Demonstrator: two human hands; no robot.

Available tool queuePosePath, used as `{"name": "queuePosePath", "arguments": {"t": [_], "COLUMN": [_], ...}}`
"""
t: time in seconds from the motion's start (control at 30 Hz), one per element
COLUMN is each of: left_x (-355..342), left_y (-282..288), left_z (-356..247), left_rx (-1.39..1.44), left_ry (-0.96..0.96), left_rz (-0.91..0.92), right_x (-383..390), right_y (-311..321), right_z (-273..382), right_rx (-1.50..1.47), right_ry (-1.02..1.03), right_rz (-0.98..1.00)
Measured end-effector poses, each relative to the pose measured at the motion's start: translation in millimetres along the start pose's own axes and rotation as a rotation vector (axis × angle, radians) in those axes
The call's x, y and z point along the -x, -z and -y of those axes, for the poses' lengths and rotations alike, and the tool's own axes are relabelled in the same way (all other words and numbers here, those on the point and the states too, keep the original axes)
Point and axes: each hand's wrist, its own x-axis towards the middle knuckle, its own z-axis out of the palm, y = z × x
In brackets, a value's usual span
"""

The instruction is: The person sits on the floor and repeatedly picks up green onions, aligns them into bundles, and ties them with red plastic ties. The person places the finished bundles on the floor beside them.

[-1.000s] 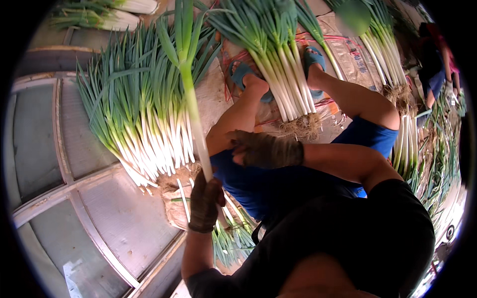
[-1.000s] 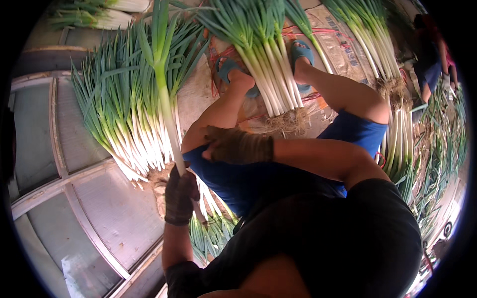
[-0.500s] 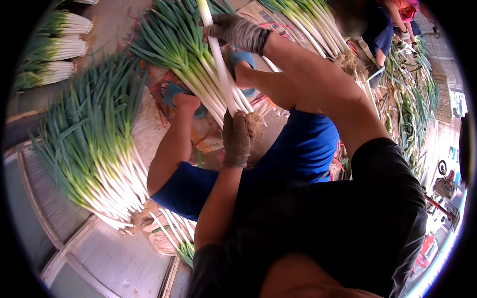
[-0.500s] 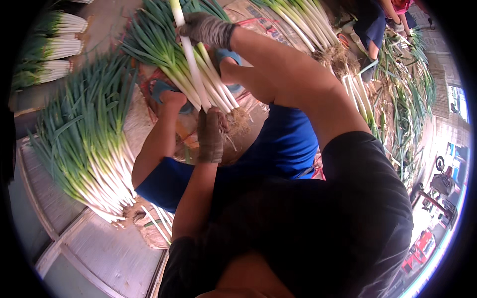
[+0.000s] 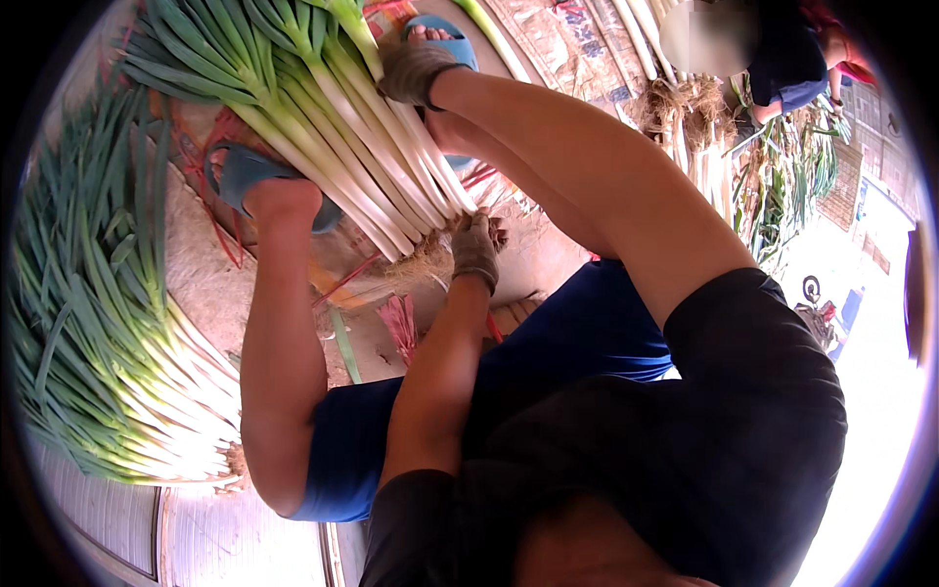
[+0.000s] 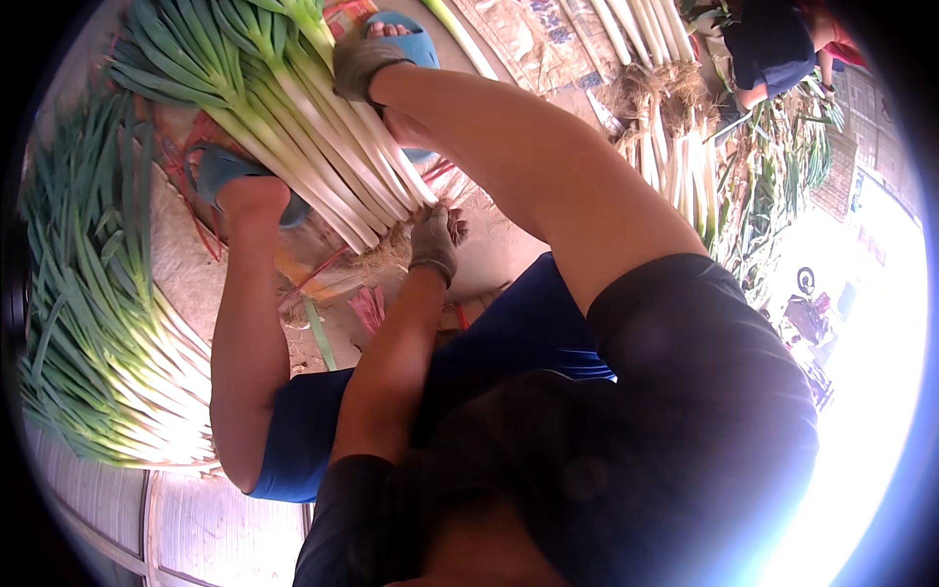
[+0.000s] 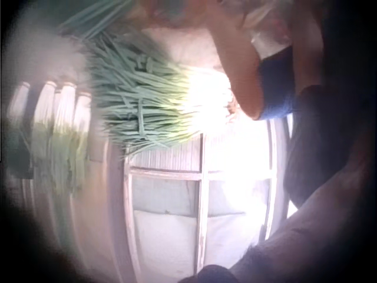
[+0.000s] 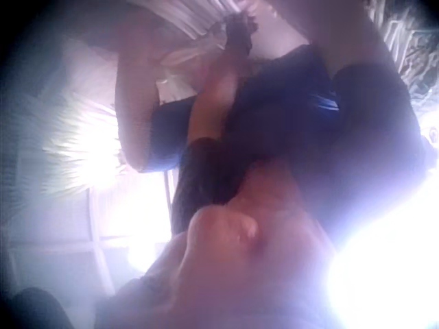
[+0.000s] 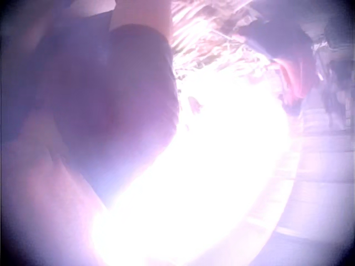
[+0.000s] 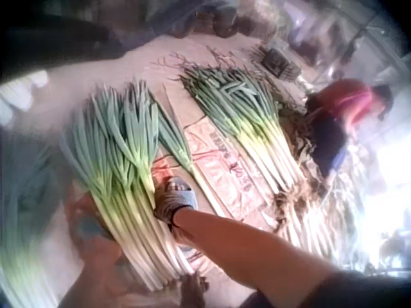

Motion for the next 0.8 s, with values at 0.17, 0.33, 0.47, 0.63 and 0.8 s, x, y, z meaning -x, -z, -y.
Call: {"name": "queuePosePath", "arguments": {"t": [0.17, 0.33, 0.47, 0.63, 0.8], "left_x": [-17.2, -19.7, -17.8, -27.6, -27.8], "left_y": [6.7, 30.1, 17.8, 34.1, 28.2], "left_z": [2.1, -10.1, -15.7, -9.0, 1.9], "left_rx": [0.095, 0.132, 0.152, 0.027, 0.107], "left_ry": [0.080, 0.082, 0.197, 0.184, 0.217], "left_rz": [0.030, -0.069, -0.045, 0.024, 0.133], "right_x": [-8.1, -7.1, 6.3, 14.0, 11.5], "right_y": [-35.0, 28.4, -23.8, -36.3, -36.7], "right_z": [-1.2, 36.7, 15.0, 9.3, 0.4], "right_rx": [0.065, 0.061, 0.177, 0.114, 0.092], "right_ry": [-0.096, 0.047, 0.036, 0.206, -0.035], "right_rz": [-0.111, 0.240, -0.302, -0.384, -0.288]}}
